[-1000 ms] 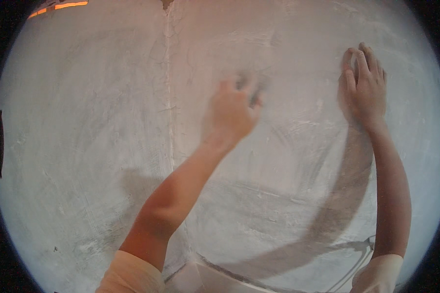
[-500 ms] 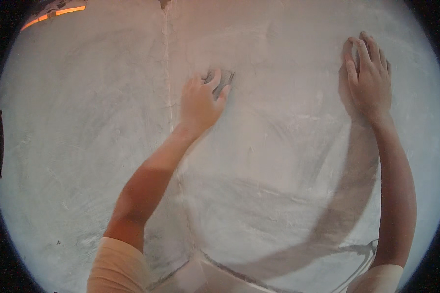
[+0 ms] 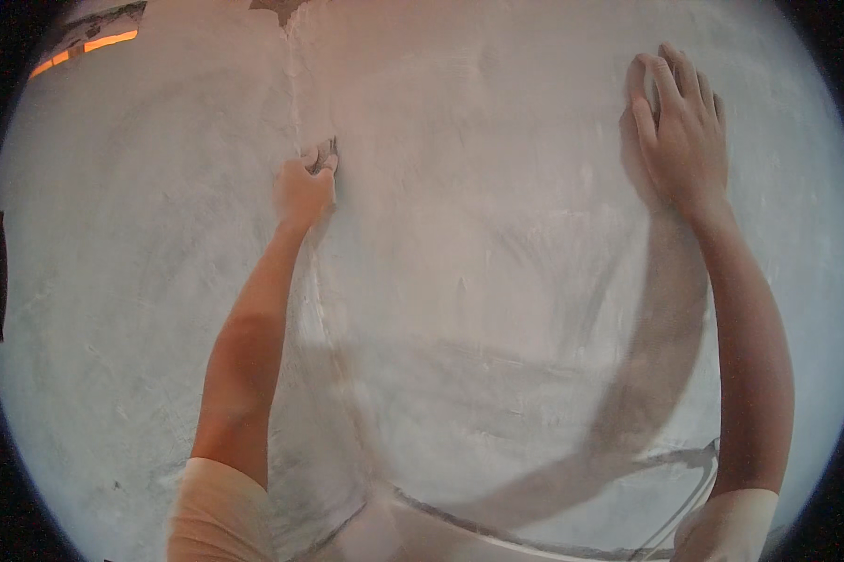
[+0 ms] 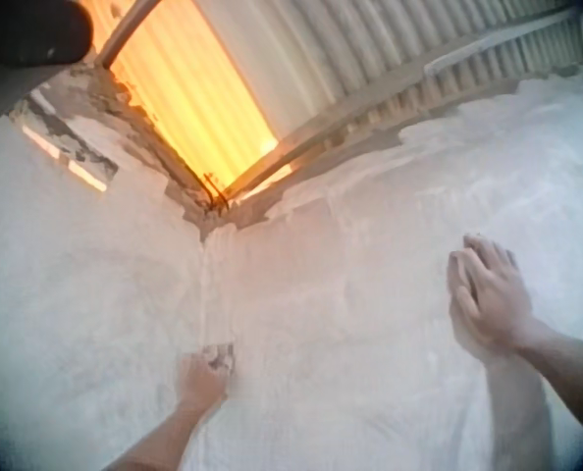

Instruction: The person sands a plastered wall using a hand-held sanding block, moving it in circular and back-and-forth motions across various sections of the surface.

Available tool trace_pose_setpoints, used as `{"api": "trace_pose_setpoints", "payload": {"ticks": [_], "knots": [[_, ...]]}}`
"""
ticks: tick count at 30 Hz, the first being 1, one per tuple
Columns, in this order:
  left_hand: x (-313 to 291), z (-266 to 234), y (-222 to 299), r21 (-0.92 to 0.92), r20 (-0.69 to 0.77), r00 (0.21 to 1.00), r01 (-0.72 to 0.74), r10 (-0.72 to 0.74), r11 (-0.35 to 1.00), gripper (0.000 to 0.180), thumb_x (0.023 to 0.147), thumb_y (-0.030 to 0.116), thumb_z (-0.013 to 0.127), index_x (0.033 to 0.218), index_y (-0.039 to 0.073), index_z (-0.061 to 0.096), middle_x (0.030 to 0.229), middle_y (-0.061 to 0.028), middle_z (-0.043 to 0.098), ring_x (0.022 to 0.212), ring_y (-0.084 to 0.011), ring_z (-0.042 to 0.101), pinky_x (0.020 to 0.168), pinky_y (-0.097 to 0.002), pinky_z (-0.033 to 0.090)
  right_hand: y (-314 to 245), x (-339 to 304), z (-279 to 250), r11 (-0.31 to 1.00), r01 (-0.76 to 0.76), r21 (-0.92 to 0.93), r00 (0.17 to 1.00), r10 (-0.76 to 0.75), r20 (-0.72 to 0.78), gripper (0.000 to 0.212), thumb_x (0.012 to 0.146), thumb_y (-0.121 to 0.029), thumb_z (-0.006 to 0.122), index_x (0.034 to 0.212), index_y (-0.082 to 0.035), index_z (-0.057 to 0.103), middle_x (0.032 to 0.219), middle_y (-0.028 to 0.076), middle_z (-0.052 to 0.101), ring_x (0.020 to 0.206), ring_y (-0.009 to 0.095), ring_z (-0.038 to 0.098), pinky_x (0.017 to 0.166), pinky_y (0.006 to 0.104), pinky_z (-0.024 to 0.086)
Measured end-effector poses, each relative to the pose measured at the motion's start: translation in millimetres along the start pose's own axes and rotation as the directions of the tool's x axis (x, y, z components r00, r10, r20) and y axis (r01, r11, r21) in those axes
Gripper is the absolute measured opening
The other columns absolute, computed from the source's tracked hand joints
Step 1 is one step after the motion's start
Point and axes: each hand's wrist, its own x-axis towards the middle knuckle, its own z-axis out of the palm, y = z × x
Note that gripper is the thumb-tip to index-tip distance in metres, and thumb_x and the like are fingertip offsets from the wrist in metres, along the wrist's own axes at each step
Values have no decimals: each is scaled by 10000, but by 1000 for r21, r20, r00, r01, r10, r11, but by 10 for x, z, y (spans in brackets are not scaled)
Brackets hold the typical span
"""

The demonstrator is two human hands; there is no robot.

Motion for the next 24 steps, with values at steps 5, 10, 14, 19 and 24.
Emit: {"api": "trace_pose_setpoints", "payload": {"ticks": [5,10,14,19,24], "knots": [[-284,103,227,37,-48,991,-125,127,991,522,1047,454,615,1439,116,684,1284,-236,700,1217,-401,671,1028,-501,534,76,-50,91,995,4,-96,1000,-6,-19,482,1101,-372,498,1557,-215,519,1638,44,486,1515,258,462,1284,493,346],[-59,-200,20,-199,137,983,150,-124,968,531,1008,438,696,1412,95,728,1335,-266,705,1240,-408,671,1075,-491,509,-34,-3,-69,998,-10,-58,1000,11,29,488,1104,-394,496,1558,-220,518,1636,43,485,1508,259,464,1275,508,350],[-247,-76,256,7,11,991,130,-130,991,528,1012,442,695,1411,98,730,1341,-262,704,1251,-404,662,1087,-502,496,-70,-78,0,998,-8,-55,1000,9,18,496,1102,-411,493,1559,-222,522,1635,42,487,1516,258,454,1272,501,350],[-256,-55,17,49,35,995,-98,96,994,547,1061,474,599,1450,98,683,1357,-243,684,1261,-393,658,1069,-510,519,-33,-51,-90,997,14,-77,999,-10,51,517,1100,-448,501,1561,-216,529,1636,44,491,1513,264,461,1272,504,345],[-163,-82,52,26,98,992,77,-79,997,563,1069,487,573,1477,109,662,1370,-211,690,1306,-380,639,1094,-505,505,-113,-42,-11,996,-14,-91,1000,16,21,532,1088,-478,525,1559,-232,534,1652,60,482,1505,275,477,1272,518,340]]}}
